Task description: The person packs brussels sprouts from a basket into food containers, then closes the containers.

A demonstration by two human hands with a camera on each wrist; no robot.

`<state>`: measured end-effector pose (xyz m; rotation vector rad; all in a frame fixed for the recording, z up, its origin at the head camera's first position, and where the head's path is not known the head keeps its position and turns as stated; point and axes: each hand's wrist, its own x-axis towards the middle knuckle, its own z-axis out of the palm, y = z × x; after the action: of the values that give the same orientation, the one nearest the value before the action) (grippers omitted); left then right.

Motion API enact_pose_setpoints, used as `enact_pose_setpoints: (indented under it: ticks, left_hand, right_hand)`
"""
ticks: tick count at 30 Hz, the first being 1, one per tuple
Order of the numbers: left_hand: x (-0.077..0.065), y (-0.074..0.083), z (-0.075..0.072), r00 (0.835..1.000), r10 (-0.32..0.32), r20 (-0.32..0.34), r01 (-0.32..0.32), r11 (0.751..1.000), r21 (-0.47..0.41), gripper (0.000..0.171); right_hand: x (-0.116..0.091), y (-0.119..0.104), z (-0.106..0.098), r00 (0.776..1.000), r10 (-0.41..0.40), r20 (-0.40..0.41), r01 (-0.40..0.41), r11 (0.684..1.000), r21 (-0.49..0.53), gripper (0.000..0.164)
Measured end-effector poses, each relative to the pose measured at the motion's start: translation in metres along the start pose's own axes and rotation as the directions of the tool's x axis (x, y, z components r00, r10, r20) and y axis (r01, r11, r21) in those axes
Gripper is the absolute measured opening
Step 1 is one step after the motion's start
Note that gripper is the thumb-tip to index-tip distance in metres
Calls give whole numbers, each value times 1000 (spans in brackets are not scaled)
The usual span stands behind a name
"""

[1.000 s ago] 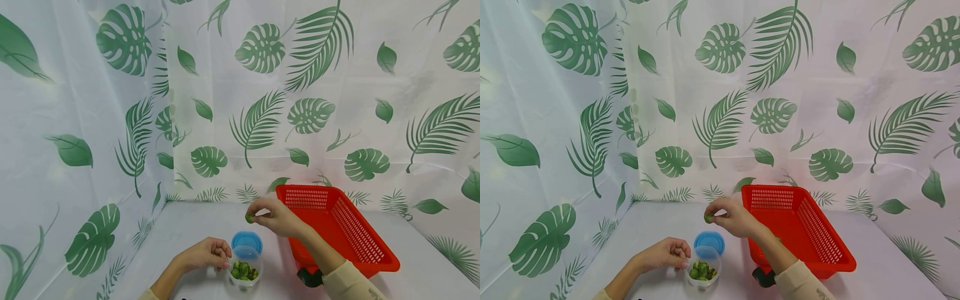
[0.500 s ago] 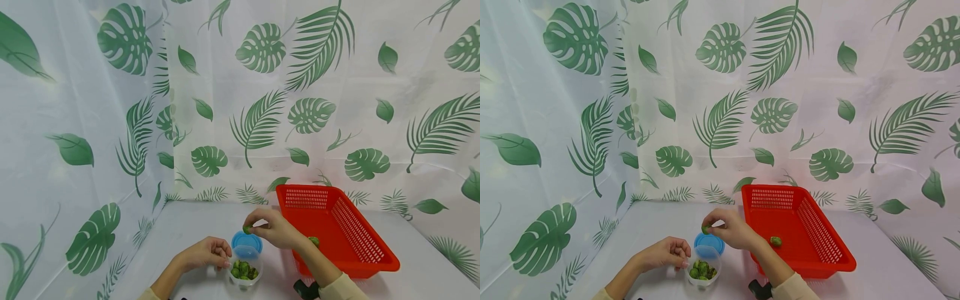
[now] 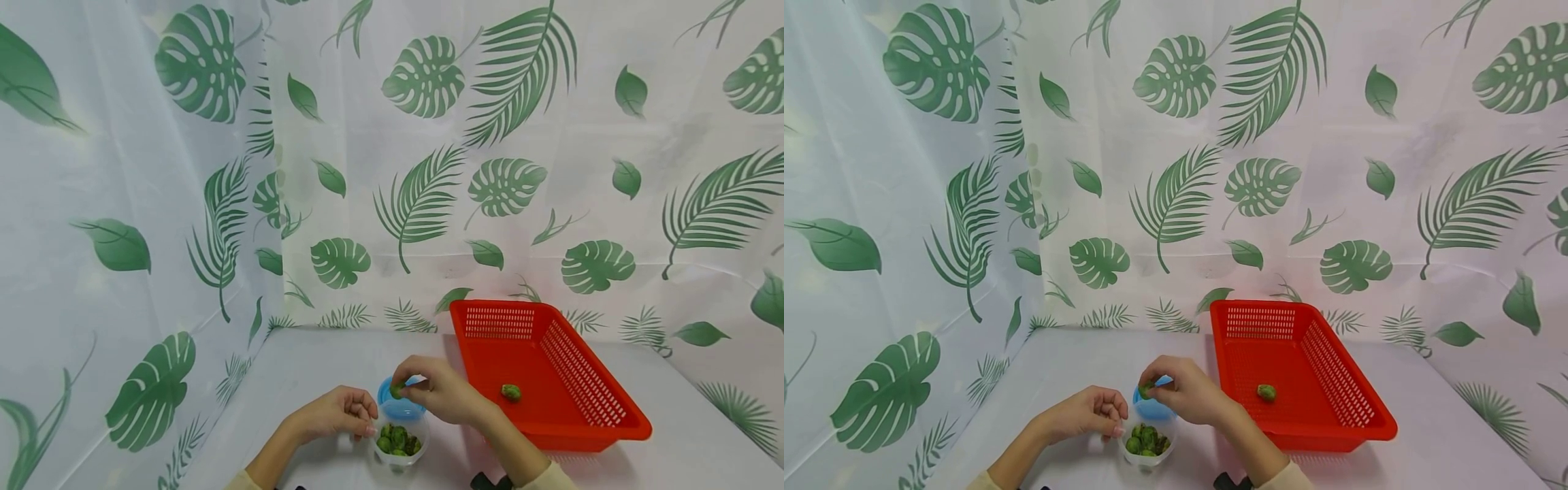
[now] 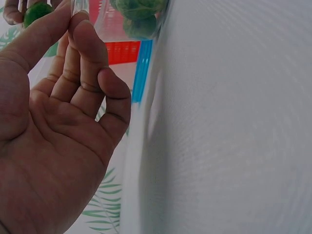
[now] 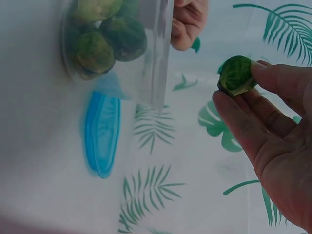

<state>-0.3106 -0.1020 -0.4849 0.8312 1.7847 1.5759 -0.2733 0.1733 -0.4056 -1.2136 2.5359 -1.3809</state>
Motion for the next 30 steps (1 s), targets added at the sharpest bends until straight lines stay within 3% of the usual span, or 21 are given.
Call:
enact_pose_setpoints:
  ticks: [8, 30]
  left_hand:
    - [0, 0, 0, 1000, -9, 4, 9, 1000, -7, 18]
    - [1, 1, 0, 1000, 1, 7, -1, 1000, -6, 24]
  right_hand:
    - [-2, 3, 5, 999, 40, -5, -40, 999, 10, 18]
    - [-3, 17, 17, 999, 37, 23, -38, 999, 20, 16]
